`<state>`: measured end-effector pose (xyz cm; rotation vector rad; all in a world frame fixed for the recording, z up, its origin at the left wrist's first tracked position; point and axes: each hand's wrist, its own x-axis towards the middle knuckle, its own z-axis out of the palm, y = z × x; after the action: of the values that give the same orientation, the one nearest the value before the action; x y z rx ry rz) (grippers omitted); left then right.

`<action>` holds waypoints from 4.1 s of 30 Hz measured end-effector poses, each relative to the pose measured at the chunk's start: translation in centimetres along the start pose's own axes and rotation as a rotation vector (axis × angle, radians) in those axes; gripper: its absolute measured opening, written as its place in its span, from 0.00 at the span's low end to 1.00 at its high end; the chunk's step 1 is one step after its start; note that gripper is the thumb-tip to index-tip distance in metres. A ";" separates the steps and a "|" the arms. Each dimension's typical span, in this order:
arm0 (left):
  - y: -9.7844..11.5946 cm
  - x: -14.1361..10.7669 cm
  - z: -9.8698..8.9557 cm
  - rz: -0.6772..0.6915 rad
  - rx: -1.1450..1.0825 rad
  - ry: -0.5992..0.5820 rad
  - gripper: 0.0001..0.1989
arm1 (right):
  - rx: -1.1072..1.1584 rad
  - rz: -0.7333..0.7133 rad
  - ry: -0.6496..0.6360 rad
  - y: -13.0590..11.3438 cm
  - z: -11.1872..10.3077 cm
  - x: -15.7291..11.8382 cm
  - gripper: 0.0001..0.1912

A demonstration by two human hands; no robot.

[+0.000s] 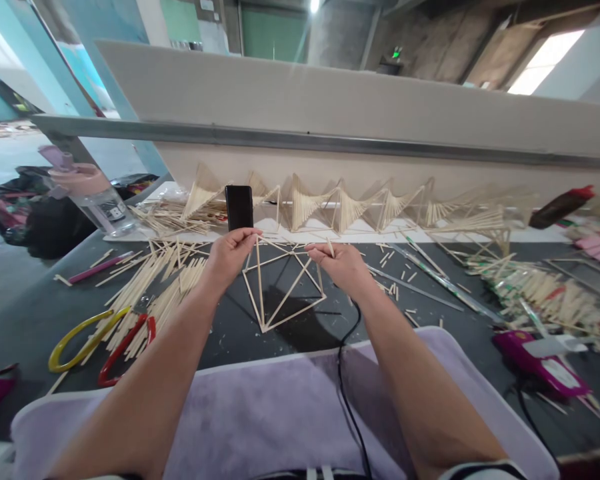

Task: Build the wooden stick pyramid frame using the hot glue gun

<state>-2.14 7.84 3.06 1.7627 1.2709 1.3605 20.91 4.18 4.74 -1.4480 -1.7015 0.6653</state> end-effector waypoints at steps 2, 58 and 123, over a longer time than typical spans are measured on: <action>0.0 0.0 -0.1 0.001 0.008 0.000 0.19 | -0.012 -0.006 0.005 0.1 0.0 0.1 0.17; 2.2 -0.3 -1.7 -0.089 -0.043 -0.283 0.17 | 0.096 -0.074 0.038 1.7 0.6 1.2 0.18; 7.5 -4.5 2.1 -0.258 0.070 -0.614 0.06 | -0.203 -0.289 -0.244 -4.7 -0.6 -4.0 0.05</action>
<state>2.28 1.07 7.06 1.7902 1.1449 0.5657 18.92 -0.75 7.97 -1.2564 -2.1708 0.5394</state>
